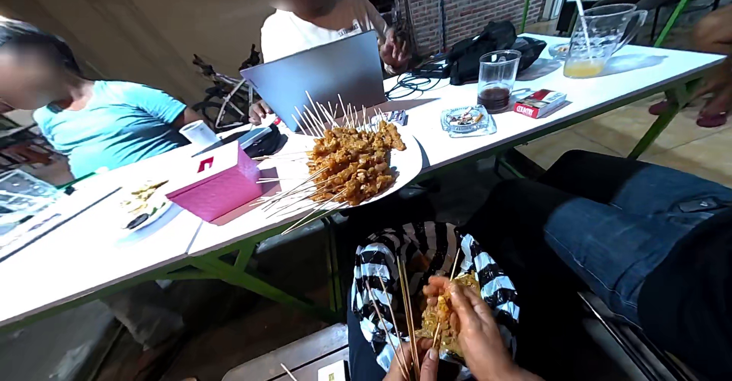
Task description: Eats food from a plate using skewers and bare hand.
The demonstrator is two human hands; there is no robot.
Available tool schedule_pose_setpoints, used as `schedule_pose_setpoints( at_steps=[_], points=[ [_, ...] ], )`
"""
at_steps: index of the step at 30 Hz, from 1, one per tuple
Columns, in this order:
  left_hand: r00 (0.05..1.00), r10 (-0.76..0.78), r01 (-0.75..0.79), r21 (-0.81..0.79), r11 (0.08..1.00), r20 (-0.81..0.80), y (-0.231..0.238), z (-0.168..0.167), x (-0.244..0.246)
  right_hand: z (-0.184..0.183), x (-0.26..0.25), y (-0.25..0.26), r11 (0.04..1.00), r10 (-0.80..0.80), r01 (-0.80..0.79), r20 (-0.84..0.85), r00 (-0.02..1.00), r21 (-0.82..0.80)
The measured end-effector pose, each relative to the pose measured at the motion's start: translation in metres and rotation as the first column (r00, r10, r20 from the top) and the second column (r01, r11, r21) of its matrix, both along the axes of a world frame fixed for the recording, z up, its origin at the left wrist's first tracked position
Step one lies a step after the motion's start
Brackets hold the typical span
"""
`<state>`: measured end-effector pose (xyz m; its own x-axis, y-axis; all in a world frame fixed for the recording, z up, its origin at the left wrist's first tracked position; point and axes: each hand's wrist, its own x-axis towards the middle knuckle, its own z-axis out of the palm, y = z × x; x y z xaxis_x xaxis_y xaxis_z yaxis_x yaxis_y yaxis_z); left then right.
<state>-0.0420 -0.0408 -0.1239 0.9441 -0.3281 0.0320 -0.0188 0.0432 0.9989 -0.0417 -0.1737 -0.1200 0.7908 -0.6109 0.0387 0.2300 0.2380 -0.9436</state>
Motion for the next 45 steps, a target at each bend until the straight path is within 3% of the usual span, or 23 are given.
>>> schedule_pose_setpoints(
  at_steps=[3, 5, 7, 9, 11, 13, 15, 17, 19, 22, 24, 26, 30, 35, 37, 38, 40, 42, 45],
  points=[
    [1.0, -0.006, 0.005, 0.092, 0.996, 0.014, 0.017, 0.007, 0.018, 0.008, -0.004, -0.05, 0.976, 0.076, -0.108, -0.168, 0.983, -0.19],
    [0.999, -0.013, 0.005, 0.172, 0.985, 0.047, 0.03, 0.013, 0.029, 0.015, -0.008, -0.083, 0.896, 0.114, -0.219, -0.276, 0.954, -0.385],
    [0.995, -0.036, 0.015, 0.21, 0.977, 0.094, 0.038, 0.017, 0.039, 0.022, -0.011, -0.11, 0.704, 0.137, -0.352, -0.369, 0.919, -0.617],
    [0.993, -0.055, 0.03, 0.225, 0.974, 0.107, 0.047, 0.018, 0.043, 0.024, -0.015, -0.119, 0.437, 0.18, -0.464, -0.43, 0.884, -0.771],
    [0.992, -0.064, 0.04, 0.218, 0.975, 0.105, 0.053, 0.02, 0.047, 0.021, -0.012, -0.117, 0.231, 0.243, -0.493, -0.441, 0.864, -0.839],
    [0.992, -0.068, 0.044, 0.211, 0.976, 0.108, 0.059, 0.019, 0.05, 0.012, -0.011, -0.106, 0.094, 0.262, -0.504, -0.467, 0.845, -0.859],
    [0.99, -0.081, 0.054, 0.222, 0.974, 0.116, 0.064, 0.017, 0.052, 0.005, -0.007, -0.094, -0.017, 0.173, -0.573, -0.567, 0.806, -0.82],
    [0.989, -0.091, 0.063, 0.228, 0.972, 0.114, 0.067, 0.016, 0.054, 0.005, -0.001, -0.089, -0.005, 0.119, -0.676, -0.672, 0.731, -0.737],
    [0.989, -0.096, 0.068, 0.231, 0.971, 0.112, 0.07, 0.016, 0.056, 0.005, 0.002, -0.097, 0.105, 0.18, -0.685, -0.664, 0.726, -0.721],
    [0.983, -0.141, 0.113, 0.227, 0.967, 0.114, 0.075, 0.017, 0.059, 0.005, -0.004, -0.113, 0.403, 0.312, -0.609, -0.523, 0.793, -0.683],
    [0.978, -0.184, 0.159, 0.213, 0.964, 0.101, 0.077, 0.015, 0.06, 0.007, -0.009, -0.116, 0.625, 0.405, -0.57, -0.403, 0.821, -0.533],
    [0.974, -0.214, 0.195, 0.196, 0.961, 0.08, 0.077, 0.015, 0.059, 0.01, -0.012, -0.113, 0.766, 0.456, -0.533, -0.279, 0.845, -0.361],
    [0.966, -0.249, 0.233, 0.188, 0.954, 0.063, 0.074, 0.015, 0.058, 0.015, -0.012, -0.104, 0.859, 0.45, -0.485, -0.207, 0.869, -0.166],
    [0.963, -0.261, 0.24, 0.225, 0.945, 0.07, 0.072, 0.014, 0.057, 0.018, -0.007, -0.097, 0.904, 0.386, -0.411, -0.186, 0.903, -0.121],
    [0.964, -0.253, 0.227, 0.243, 0.943, 0.082, 0.072, 0.014, 0.057, 0.015, -0.006, -0.099, 0.896, 0.353, -0.391, -0.197, 0.915, -0.212],
    [0.965, -0.246, 0.217, 0.256, 0.942, 0.086, 0.073, 0.014, 0.057, 0.014, -0.006, -0.102, 0.849, 0.317, -0.392, -0.251, 0.915, -0.356],
    [0.968, -0.235, 0.204, 0.272, 0.94, 0.087, 0.073, 0.015, 0.057, 0.012, -0.009, -0.107, 0.57, 0.12, -0.428, -0.445, 0.888, -0.702],
    [0.97, -0.23, 0.199, 0.276, 0.94, 0.082, 0.073, 0.014, 0.058, 0.014, -0.011, -0.107, 0.329, 0.002, -0.51, -0.54, 0.842, -0.795],
    [0.97, -0.227, 0.197, 0.271, 0.942, 0.085, 0.073, 0.013, 0.059, 0.011, -0.013, -0.1, 0.167, 0.027, -0.439, -0.441, 0.897, -0.883]
  ],
)
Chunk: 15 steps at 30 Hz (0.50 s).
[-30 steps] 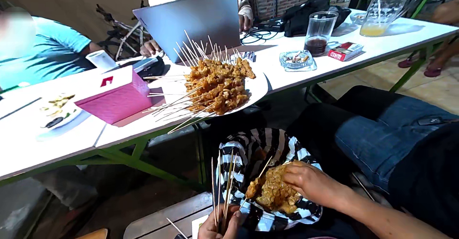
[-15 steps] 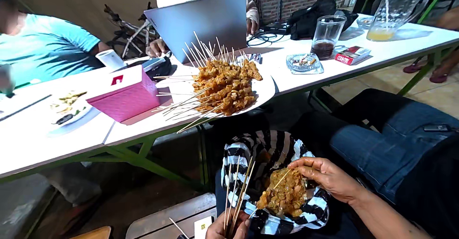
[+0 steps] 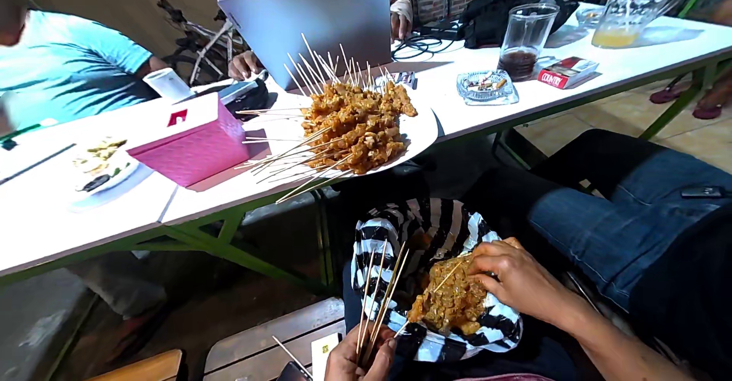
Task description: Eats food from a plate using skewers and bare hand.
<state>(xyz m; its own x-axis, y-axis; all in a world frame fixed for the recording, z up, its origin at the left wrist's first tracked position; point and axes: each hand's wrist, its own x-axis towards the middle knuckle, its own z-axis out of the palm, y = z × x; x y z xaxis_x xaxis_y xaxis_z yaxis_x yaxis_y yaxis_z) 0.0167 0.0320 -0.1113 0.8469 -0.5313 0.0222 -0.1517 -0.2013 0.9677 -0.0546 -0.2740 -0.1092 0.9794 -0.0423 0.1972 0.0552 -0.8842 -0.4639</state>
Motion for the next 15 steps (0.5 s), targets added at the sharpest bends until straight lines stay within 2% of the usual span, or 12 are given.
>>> schedule_pose_setpoints(
  at_steps=[2, 5, 7, 8, 10, 12, 13, 14, 15],
  points=[
    [1.0, 0.001, -0.001, -0.002, 1.0, 0.006, 0.001, -0.001, -0.001, -0.002, 0.0, 0.009, 0.994, 0.091, -0.091, -0.005, 0.996, -0.061],
    [1.0, 0.006, -0.006, -0.003, 1.0, 0.01, 0.001, -0.001, 0.0, -0.006, 0.008, 0.02, 0.977, 0.092, -0.127, -0.2, 0.976, -0.171],
    [1.0, 0.006, -0.006, -0.003, 1.0, 0.018, 0.003, -0.001, 0.001, -0.015, 0.015, 0.017, 0.984, 0.094, -0.126, -0.228, 0.969, -0.128],
    [1.0, 0.005, -0.005, -0.001, 1.0, 0.03, 0.003, -0.001, 0.002, -0.016, 0.017, 0.012, 0.994, 0.09, -0.103, -0.21, 0.974, -0.048],
    [0.999, 0.012, -0.013, 0.002, 1.0, 0.045, 0.004, -0.001, 0.004, -0.009, 0.018, 0.002, 0.972, 0.051, -0.011, -0.165, 0.985, 0.235],
    [0.999, 0.019, -0.02, 0.009, 1.0, 0.037, 0.006, -0.001, 0.004, 0.0, 0.015, -0.009, 0.847, 0.03, 0.057, -0.154, 0.988, 0.529],
    [0.999, 0.023, -0.024, 0.012, 1.0, 0.03, 0.006, -0.001, 0.004, 0.004, 0.014, -0.013, 0.778, 0.042, 0.068, -0.159, 0.986, 0.624],
    [0.999, 0.023, -0.024, 0.013, 1.0, 0.027, 0.006, -0.002, 0.004, 0.006, 0.012, -0.016, 0.761, 0.055, 0.07, -0.172, 0.984, 0.645],
    [0.999, 0.02, -0.02, 0.013, 1.0, 0.028, 0.005, -0.003, 0.004, 0.008, 0.01, -0.019, 0.819, 0.06, 0.064, -0.196, 0.979, 0.57]
  ],
)
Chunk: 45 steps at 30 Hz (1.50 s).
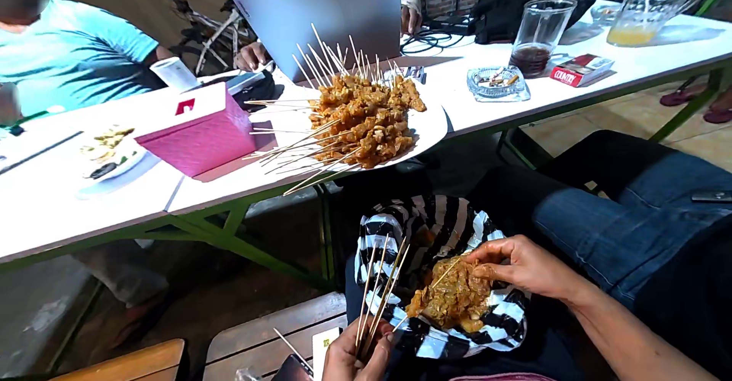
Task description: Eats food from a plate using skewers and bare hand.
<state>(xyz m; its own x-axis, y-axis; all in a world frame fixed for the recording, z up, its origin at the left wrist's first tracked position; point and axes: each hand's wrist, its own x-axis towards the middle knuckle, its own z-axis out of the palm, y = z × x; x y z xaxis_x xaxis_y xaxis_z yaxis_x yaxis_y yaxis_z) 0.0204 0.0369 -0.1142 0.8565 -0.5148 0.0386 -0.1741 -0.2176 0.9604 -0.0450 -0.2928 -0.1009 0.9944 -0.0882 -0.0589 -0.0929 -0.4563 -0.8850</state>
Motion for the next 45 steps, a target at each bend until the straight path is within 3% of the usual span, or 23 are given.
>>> schedule_pose_setpoints(
  at_steps=[1, 3, 5, 10, 13, 16, 18, 20, 22, 25, 28, 33, 38, 45],
  points=[
    [1.0, -0.005, 0.005, 0.003, 1.0, 0.001, -0.001, -0.001, 0.0, 0.003, -0.003, -0.001, 0.981, 0.031, -0.036, -0.033, 0.999, -0.189],
    [1.0, -0.016, 0.016, 0.008, 1.0, -0.002, -0.003, 0.0, -0.001, 0.008, -0.005, 0.006, 0.845, 0.06, -0.109, -0.11, 0.992, -0.524],
    [1.0, -0.02, 0.02, 0.013, 1.0, 0.0, -0.004, 0.0, -0.002, 0.003, -0.004, 0.015, 0.736, 0.063, -0.064, -0.026, 0.998, -0.673],
    [1.0, -0.019, 0.019, 0.027, 0.999, 0.013, -0.004, 0.0, -0.001, -0.004, 0.006, 0.033, 0.67, 0.282, -0.221, -0.033, 0.959, -0.709],
    [1.0, -0.012, 0.011, 0.016, 1.0, 0.019, -0.003, 0.0, 0.0, -0.008, 0.019, 0.042, 0.592, 0.313, -0.32, -0.156, 0.937, -0.739],
    [1.0, -0.004, 0.004, 0.007, 1.0, 0.014, -0.001, -0.001, 0.001, -0.015, 0.027, 0.037, 0.582, 0.33, -0.308, -0.127, 0.935, -0.752],
    [1.0, 0.0, 0.0, 0.0, 1.0, 0.017, -0.001, 0.0, 0.001, -0.012, 0.027, 0.024, 0.722, 0.315, -0.283, -0.064, 0.947, -0.631],
    [1.0, 0.003, -0.003, -0.008, 1.0, 0.021, -0.001, 0.001, 0.002, -0.009, 0.023, 0.01, 0.899, 0.242, -0.188, 0.09, 0.966, -0.394],
    [1.0, -0.006, 0.006, -0.009, 1.0, 0.013, -0.001, 0.0, 0.001, -0.005, 0.015, 0.001, 0.987, 0.143, -0.132, 0.119, 0.983, -0.095],
    [0.999, -0.042, 0.042, -0.017, 0.999, 0.003, -0.003, -0.001, 0.001, 0.005, 0.005, 0.001, 0.937, 0.045, -0.055, 0.036, 0.998, 0.345],
    [0.998, -0.063, 0.063, -0.016, 0.998, 0.0, -0.006, -0.001, -0.001, 0.004, 0.0, 0.006, 0.848, -0.02, 0.042, -0.048, 0.999, 0.529],
    [0.997, -0.073, 0.073, -0.013, 0.997, 0.005, -0.007, -0.003, -0.001, 0.0, -0.002, 0.012, 0.724, -0.092, 0.118, -0.074, 0.993, 0.68],
    [0.997, -0.071, 0.071, -0.018, 0.997, 0.005, -0.007, -0.002, -0.002, 0.0, -0.001, 0.017, 0.693, -0.215, 0.207, -0.076, 0.974, 0.69],
    [0.998, -0.06, 0.06, -0.027, 0.998, 0.012, -0.01, -0.002, -0.004, 0.0, -0.003, 0.016, 0.709, -0.229, 0.212, -0.066, 0.971, 0.673]
  ],
)
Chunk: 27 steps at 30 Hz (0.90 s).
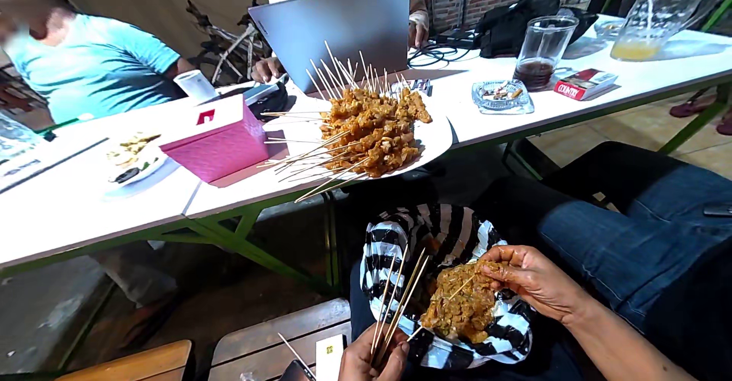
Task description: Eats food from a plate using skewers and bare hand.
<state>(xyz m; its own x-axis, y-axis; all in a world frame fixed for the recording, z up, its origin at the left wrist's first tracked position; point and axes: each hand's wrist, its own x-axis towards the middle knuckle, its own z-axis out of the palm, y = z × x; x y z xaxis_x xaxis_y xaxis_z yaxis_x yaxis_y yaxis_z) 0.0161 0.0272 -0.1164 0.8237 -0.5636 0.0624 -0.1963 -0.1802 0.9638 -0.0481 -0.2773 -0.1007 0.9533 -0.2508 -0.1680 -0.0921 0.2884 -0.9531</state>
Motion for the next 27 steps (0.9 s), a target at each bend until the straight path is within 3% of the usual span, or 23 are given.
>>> schedule_pose_setpoints(
  at_steps=[13, 20, 27],
  points=[
    [1.0, 0.018, -0.017, -0.025, 1.0, 0.025, -0.001, 0.0, 0.0, 0.006, 0.005, -0.011, 0.995, 0.033, -0.035, -0.026, 0.999, -0.088],
    [0.999, -0.015, 0.015, 0.001, 1.0, 0.035, 0.0, 0.0, 0.0, 0.01, 0.004, -0.015, 0.95, 0.181, -0.17, 0.021, 0.983, -0.261],
    [0.997, -0.063, 0.062, 0.04, 0.997, 0.032, 0.002, -0.001, 0.001, 0.018, 0.01, -0.026, 0.82, 0.398, -0.374, -0.038, 0.917, -0.433]
  ],
)
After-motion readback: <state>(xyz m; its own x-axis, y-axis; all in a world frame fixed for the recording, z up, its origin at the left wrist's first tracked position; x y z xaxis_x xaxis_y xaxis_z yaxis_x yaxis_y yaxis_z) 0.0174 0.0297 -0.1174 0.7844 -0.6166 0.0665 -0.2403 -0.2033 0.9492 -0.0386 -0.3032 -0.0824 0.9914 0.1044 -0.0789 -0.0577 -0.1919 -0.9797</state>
